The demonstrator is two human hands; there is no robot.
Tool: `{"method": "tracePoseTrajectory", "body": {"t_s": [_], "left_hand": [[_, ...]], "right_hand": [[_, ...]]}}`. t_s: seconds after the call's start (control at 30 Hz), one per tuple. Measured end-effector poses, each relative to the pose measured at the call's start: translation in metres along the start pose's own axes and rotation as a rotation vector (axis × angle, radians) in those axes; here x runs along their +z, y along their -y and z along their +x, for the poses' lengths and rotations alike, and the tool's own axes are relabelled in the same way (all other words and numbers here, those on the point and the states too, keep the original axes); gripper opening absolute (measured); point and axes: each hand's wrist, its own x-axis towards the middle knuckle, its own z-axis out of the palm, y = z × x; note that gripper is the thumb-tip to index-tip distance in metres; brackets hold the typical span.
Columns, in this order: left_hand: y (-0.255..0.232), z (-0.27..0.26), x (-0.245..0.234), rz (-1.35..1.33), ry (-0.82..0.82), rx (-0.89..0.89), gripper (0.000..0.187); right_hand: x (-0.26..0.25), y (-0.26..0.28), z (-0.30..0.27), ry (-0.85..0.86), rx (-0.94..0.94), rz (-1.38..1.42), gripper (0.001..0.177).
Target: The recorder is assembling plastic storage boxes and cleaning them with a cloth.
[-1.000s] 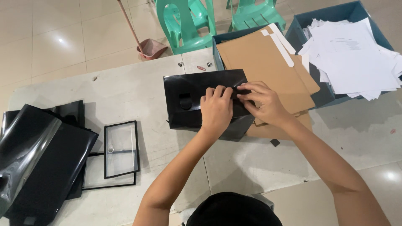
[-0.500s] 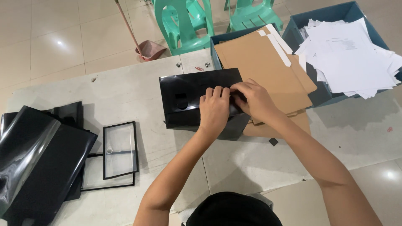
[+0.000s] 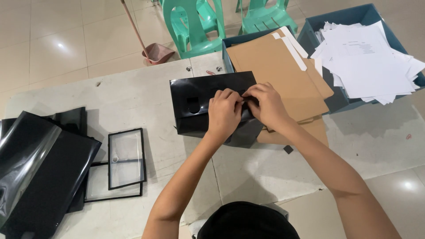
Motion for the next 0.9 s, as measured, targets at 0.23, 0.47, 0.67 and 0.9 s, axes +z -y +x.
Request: {"method": "tracePoseTrajectory", "body": {"t_s": [0.23, 0.47, 0.67, 0.9], "left_hand": [[0.005, -0.002, -0.008, -0.066, -0.021, 0.021, 0.008], [0.002, -0.004, -0.010, -0.085, -0.015, 0.069, 0.011], [0.002, -0.004, -0.012, -0.072, 0.012, 0.059, 0.011], [0.000, -0.006, -0.012, -0.039, 0.042, 0.040, 0.012]], "right_hand": [[0.007, 0.010, -0.005, -0.061, 0.009, -0.003, 0.020], [0.010, 0.020, -0.006, -0.061, 0.085, -0.012, 0.021], [0.018, 0.015, -0.015, -0.103, 0.063, 0.000, 0.023], [0.018, -0.002, -0.024, -0.131, 0.033, 0.036, 0.019]]}}
